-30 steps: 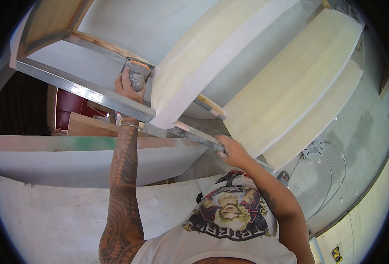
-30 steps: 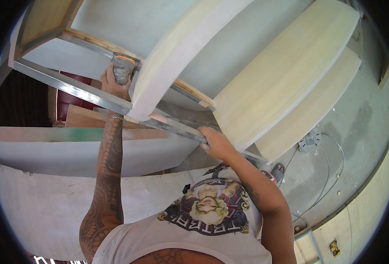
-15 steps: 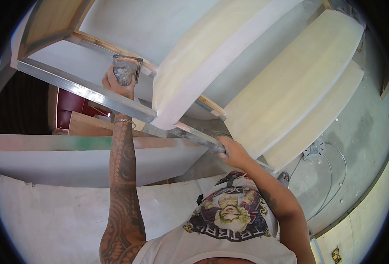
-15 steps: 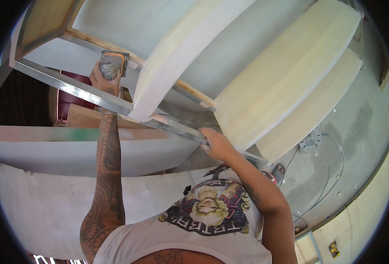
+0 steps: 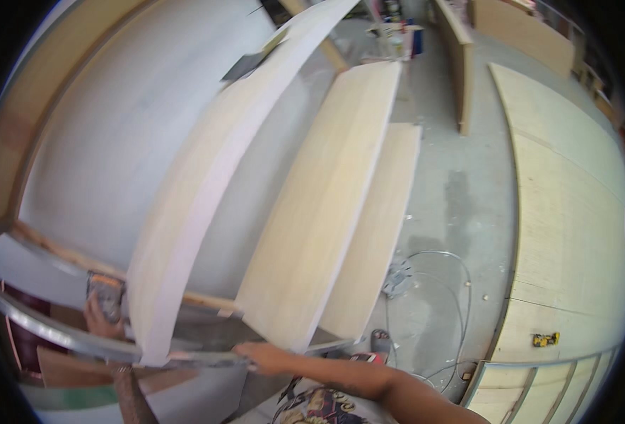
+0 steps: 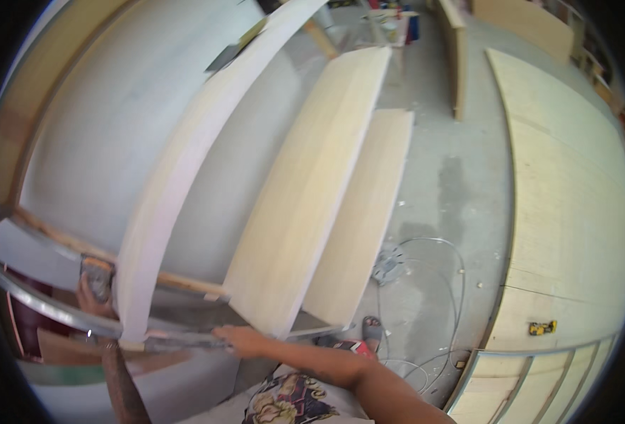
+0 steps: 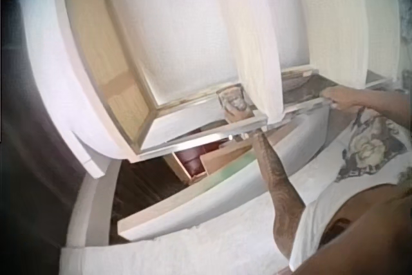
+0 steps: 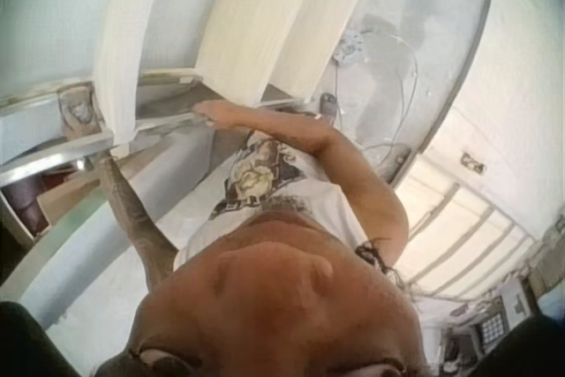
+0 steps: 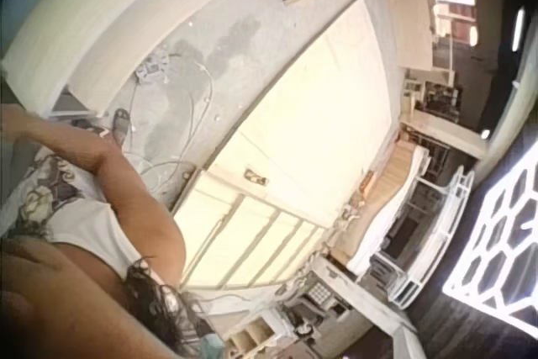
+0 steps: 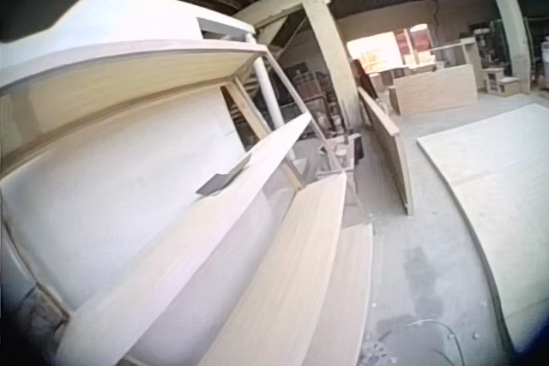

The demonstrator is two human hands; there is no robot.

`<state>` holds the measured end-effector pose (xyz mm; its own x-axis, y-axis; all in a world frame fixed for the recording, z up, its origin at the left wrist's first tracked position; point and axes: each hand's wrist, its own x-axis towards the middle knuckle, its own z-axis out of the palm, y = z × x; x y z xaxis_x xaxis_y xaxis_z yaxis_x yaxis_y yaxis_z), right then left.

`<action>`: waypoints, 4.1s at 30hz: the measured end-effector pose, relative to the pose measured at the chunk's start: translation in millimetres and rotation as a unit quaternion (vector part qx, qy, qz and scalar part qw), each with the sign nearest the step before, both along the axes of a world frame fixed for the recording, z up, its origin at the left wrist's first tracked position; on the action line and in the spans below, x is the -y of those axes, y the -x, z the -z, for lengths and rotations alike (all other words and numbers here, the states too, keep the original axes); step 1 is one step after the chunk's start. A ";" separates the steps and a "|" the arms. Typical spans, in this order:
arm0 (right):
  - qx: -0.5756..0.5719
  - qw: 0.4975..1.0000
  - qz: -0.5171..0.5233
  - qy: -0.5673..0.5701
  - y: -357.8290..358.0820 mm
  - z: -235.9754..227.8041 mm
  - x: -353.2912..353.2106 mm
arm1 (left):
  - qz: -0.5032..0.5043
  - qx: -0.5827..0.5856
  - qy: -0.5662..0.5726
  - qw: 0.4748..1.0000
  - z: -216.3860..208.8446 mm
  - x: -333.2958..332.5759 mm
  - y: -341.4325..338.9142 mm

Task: Using an electric orbital sander to sand the surfaces and edges of wooden shelves on a metal frame.

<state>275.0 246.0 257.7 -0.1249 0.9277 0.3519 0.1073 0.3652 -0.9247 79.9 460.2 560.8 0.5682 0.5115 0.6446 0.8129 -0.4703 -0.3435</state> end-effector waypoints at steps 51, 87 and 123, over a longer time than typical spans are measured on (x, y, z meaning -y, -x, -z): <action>0.009 0.998 -0.037 0.052 -33.8 -37.0 5.9 | 0.015 -0.366 0.061 0.929 -85.7 11.1 -22.1; 0.007 0.999 -0.015 0.042 -28.5 -24.1 2.9 | 0.009 -0.437 0.124 0.891 -90.3 15.2 -40.3; 0.004 0.999 -0.002 0.036 -31.8 -23.9 4.8 | -0.046 -0.068 -0.017 0.996 -95.3 -18.5 -31.2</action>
<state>306.8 241.2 281.6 -0.1311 0.9499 0.2836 0.1125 0.2985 -0.9478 111.1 478.7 656.1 0.6036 0.5452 0.5818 0.7966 -0.3826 -0.4680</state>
